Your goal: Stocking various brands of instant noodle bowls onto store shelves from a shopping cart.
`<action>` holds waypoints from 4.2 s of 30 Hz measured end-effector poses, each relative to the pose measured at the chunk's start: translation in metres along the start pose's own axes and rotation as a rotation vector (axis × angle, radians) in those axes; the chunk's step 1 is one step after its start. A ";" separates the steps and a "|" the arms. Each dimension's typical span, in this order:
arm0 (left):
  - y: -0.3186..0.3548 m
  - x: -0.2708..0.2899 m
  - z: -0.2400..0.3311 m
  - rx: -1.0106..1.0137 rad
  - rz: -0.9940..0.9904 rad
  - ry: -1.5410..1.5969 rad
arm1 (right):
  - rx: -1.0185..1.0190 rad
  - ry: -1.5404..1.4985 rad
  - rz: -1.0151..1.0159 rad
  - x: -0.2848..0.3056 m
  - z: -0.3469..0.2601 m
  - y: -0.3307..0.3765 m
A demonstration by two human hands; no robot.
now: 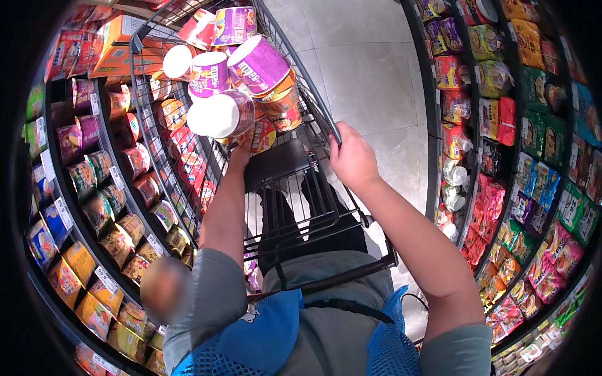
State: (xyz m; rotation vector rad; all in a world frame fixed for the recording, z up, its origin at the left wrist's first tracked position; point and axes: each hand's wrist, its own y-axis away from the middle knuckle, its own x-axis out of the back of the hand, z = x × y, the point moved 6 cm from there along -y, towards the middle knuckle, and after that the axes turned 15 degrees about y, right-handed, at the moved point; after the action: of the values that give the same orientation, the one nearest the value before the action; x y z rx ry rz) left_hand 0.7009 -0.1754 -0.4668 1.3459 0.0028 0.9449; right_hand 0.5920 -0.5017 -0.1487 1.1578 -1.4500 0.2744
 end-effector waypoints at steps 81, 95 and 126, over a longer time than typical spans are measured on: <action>0.716 0.302 -0.357 -1.080 0.408 1.400 | 1.769 -0.127 -0.319 0.111 -0.809 0.656; 0.696 0.272 -0.367 -1.001 0.405 1.615 | 2.200 -0.369 -0.071 0.080 -0.893 0.673; 0.197 0.045 0.095 -0.535 -0.035 -0.028 | 0.247 -0.218 -0.069 -0.103 -0.106 -0.044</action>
State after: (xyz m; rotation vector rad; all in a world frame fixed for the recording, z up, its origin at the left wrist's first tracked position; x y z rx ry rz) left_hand 0.6651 -0.2415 -0.2564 0.8596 -0.2321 0.8216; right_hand 0.6710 -0.3955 -0.2271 1.4720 -1.5943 0.2925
